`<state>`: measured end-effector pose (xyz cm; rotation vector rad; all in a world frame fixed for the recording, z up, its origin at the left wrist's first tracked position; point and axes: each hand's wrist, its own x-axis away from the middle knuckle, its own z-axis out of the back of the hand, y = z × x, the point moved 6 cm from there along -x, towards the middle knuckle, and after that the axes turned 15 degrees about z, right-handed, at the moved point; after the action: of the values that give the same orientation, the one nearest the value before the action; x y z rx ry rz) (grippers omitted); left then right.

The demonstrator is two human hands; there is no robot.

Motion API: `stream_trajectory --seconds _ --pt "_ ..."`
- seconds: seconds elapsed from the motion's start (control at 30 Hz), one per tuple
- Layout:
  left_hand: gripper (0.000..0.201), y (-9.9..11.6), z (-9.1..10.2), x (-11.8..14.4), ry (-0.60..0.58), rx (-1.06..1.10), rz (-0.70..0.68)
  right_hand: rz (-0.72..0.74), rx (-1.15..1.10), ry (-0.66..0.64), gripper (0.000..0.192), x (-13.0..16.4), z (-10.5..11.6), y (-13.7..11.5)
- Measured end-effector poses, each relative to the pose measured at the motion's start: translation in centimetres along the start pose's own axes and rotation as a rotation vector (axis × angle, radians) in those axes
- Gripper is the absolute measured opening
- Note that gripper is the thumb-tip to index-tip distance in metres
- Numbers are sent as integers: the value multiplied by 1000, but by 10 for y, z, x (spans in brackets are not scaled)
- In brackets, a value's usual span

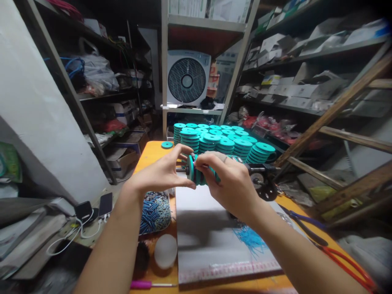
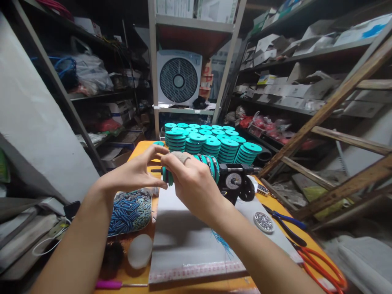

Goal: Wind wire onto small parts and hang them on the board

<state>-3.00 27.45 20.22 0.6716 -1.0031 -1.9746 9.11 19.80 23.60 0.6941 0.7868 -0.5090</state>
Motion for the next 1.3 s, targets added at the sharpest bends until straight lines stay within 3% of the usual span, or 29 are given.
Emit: stream_trajectory --seconds 0.33,0.67,0.87,1.17,1.3 --pt "59 0 1 2 -9 -24 14 27 -67 -133 16 4 1 10" --pt "56 2 -1 1 5 8 -19 178 52 -150 20 11 -3 0" --pt "58 2 0 2 -5 -9 -22 133 50 -53 32 19 4 1" --pt "56 1 -2 1 3 -57 13 198 67 -84 35 33 -6 -3" --pt "56 1 -1 2 -1 -72 25 239 54 -172 41 31 3 -7"
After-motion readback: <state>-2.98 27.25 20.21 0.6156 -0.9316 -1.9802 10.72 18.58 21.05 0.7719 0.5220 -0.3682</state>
